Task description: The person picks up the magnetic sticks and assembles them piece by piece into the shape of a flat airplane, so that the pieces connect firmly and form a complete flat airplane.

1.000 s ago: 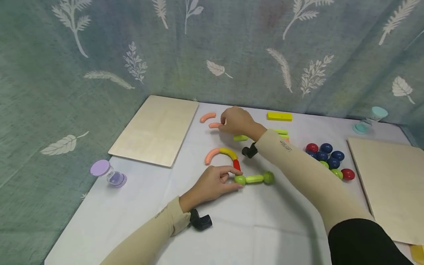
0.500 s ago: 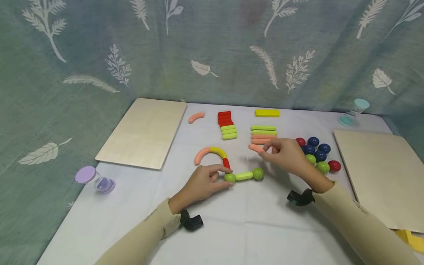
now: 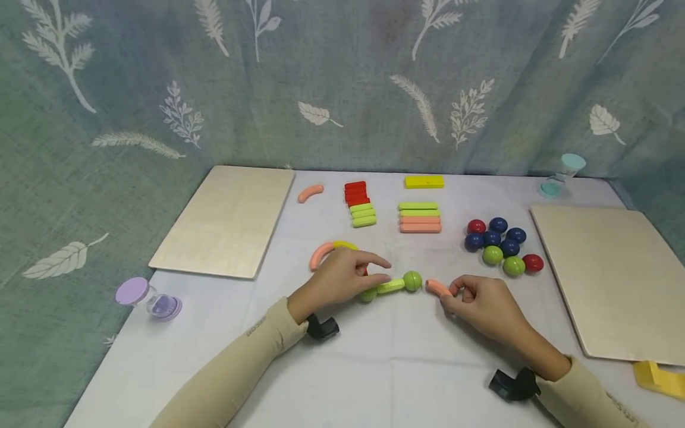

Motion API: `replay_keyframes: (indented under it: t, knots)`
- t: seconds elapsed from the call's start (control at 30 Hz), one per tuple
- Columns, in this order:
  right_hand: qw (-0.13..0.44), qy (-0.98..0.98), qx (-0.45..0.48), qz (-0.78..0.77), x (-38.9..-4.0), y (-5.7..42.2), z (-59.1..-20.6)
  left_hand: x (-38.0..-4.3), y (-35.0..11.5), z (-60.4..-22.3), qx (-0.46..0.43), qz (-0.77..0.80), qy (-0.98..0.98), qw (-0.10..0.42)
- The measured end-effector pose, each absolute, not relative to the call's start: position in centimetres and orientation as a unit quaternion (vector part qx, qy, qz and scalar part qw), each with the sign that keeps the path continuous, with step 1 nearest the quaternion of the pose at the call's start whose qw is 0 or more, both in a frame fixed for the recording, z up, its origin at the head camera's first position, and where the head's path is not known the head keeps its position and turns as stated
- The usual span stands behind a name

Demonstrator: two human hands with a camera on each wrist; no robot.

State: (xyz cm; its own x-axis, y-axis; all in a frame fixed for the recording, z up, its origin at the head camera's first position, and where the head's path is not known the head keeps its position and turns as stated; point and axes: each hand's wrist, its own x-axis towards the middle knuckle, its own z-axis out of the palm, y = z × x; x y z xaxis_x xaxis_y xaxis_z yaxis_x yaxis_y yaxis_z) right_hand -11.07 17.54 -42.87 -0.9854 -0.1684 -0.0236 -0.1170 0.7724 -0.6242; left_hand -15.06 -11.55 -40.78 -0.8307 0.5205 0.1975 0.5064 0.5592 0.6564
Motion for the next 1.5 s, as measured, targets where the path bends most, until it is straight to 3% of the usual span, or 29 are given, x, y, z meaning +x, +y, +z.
replay_keyframes:
  t: [0.23,0.4,0.7,1.23,1.5]
  knots:
    - [0.027,0.945,-0.081,-0.316,-10.3,16.6,-43.1,-17.6,-8.2,-40.2,0.321,0.337,0.879,0.103]
    - [0.001,0.949,-0.08,-0.306,-10.2,16.5,-42.6,-18.1,-7.2,-40.2,0.334,0.348,0.865,0.139]
    - [-0.028,0.951,-0.081,-0.298,-10.1,16.4,-42.6,-18.0,-6.8,-40.1,0.34,0.346,0.864,0.135]
    - [-0.177,0.932,-0.114,-0.294,-9.6,16.4,-43.4,-17.7,-6.5,-40.0,0.322,0.325,0.881,0.118]
    - [-0.198,0.931,-0.142,-0.271,-9.4,16.3,-43.6,-17.8,-6.5,-40.2,0.316,0.333,0.879,0.129]
